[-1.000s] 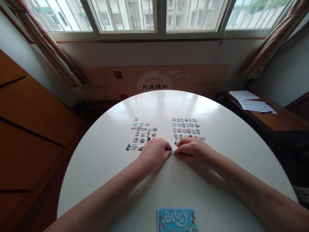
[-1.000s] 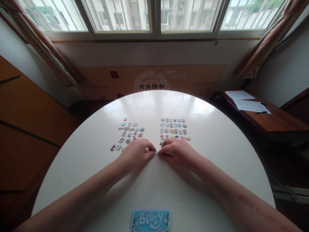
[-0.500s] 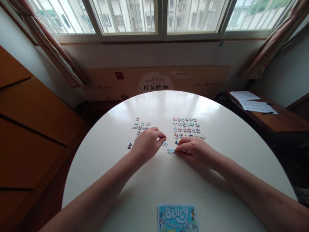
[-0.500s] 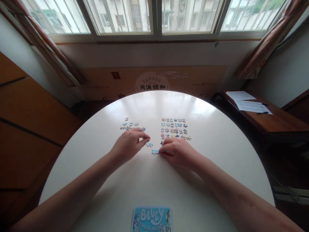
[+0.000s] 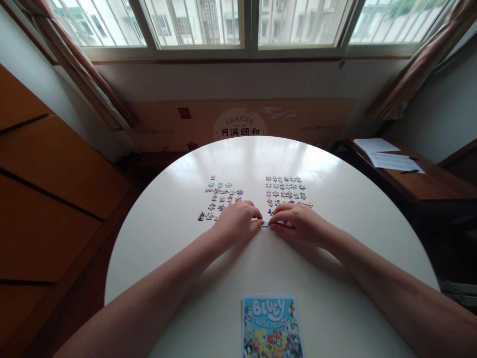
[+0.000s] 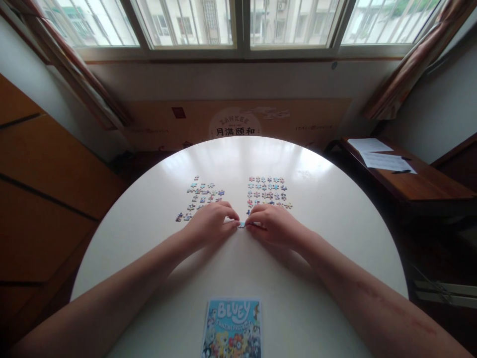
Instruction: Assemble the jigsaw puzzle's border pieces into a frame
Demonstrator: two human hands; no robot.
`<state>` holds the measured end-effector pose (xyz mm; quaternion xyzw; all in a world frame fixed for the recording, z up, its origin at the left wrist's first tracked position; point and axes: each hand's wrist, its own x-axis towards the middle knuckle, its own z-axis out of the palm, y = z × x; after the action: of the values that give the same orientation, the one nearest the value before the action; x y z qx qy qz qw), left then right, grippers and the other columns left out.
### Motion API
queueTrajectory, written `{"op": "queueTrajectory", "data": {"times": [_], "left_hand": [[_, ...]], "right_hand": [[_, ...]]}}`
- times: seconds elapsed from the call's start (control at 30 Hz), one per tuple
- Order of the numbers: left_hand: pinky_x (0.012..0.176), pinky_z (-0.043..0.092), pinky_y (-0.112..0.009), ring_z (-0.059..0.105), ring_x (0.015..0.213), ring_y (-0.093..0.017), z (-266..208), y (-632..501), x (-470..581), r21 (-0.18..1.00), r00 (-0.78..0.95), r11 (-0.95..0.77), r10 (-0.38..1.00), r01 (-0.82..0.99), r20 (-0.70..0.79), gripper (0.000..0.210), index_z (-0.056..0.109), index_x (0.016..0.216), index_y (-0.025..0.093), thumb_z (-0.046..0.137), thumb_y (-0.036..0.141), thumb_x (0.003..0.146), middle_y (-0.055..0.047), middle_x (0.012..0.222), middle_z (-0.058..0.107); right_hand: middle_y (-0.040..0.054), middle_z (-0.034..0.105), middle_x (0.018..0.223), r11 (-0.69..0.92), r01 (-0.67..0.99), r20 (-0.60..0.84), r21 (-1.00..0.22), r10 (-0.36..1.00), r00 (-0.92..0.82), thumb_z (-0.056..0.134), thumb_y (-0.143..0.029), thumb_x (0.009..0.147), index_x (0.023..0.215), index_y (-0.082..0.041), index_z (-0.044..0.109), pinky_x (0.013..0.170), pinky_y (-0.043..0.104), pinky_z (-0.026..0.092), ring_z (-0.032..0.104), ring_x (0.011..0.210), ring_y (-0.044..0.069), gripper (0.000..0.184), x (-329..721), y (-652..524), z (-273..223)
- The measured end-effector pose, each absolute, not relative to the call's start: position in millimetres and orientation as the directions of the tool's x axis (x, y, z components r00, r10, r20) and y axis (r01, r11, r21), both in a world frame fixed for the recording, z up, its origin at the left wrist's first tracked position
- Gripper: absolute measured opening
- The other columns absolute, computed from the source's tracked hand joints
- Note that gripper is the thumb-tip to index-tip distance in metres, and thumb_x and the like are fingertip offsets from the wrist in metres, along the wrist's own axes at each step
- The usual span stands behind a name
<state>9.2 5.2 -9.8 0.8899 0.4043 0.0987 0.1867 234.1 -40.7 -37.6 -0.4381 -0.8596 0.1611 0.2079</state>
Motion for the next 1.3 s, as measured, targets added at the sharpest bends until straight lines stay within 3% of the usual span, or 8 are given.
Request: {"op": "queueTrajectory", "data": {"times": [0.13, 0.23, 0.6, 0.77, 1.3], "left_hand": [[0.079, 0.052, -0.033, 0.068, 0.081, -0.018, 1, 17, -5, 0.408, 0.524, -0.567, 0.822, 0.716, 0.222, 0.020, 0.081, 0.092, 0.022, 0.062, 0.028, 0.093, -0.004, 0.098, 0.076], [0.075, 0.051, -0.032, 0.067, 0.077, -0.018, 7, 26, -16, 0.355, 0.451, -0.533, 0.844, 0.768, 0.290, 0.020, 0.080, 0.094, 0.022, 0.062, 0.029, 0.094, -0.004, 0.100, 0.075], [0.080, 0.053, -0.034, 0.070, 0.089, -0.023, -6, 17, -7, 0.225, 0.643, -0.633, 0.765, 0.741, 0.035, 0.023, 0.079, 0.106, 0.024, 0.061, 0.028, 0.092, -0.006, 0.112, 0.073], [0.079, 0.052, -0.033, 0.069, 0.087, -0.022, -10, 17, -5, 0.237, 0.648, -0.633, 0.761, 0.737, 0.018, 0.021, 0.080, 0.096, 0.026, 0.060, 0.027, 0.092, -0.005, 0.107, 0.073], [0.079, 0.052, -0.035, 0.069, 0.088, -0.023, 2, 10, -4, 0.285, 0.700, -0.661, 0.713, 0.694, -0.052, 0.018, 0.080, 0.091, 0.025, 0.064, 0.022, 0.085, -0.004, 0.104, 0.075]], "right_hand": [[0.0047, 0.076, 0.101, 0.579, 0.680, 0.269, -0.451, 0.814, -0.515, 0.060, -0.023, 0.096, 0.099, -0.024, 0.079, 0.073, 0.028, 0.050, 0.069, 0.086, 0.016, 0.019, 236, -40, -37], [0.0045, 0.076, 0.100, 0.586, 0.684, 0.287, -0.434, 0.810, -0.512, 0.061, -0.023, 0.095, 0.099, -0.025, 0.079, 0.071, 0.028, 0.049, 0.069, 0.085, 0.016, 0.019, 237, -40, -38], [0.0049, 0.072, 0.096, 0.625, 0.688, 0.306, -0.369, 0.781, -0.545, 0.065, -0.028, 0.093, 0.105, -0.029, 0.079, 0.070, 0.030, 0.045, 0.064, 0.082, 0.017, 0.019, 228, -42, -43], [0.0047, 0.070, 0.094, 0.633, 0.687, 0.286, -0.356, 0.774, -0.565, 0.064, -0.030, 0.094, 0.105, -0.031, 0.079, 0.070, 0.030, 0.043, 0.062, 0.082, 0.016, 0.019, 226, -42, -42], [0.0046, 0.070, 0.095, 0.613, 0.703, 0.266, -0.362, 0.790, -0.552, 0.063, -0.028, 0.095, 0.100, -0.030, 0.080, 0.074, 0.031, 0.046, 0.064, 0.086, 0.018, 0.018, 230, -42, -38]]}}
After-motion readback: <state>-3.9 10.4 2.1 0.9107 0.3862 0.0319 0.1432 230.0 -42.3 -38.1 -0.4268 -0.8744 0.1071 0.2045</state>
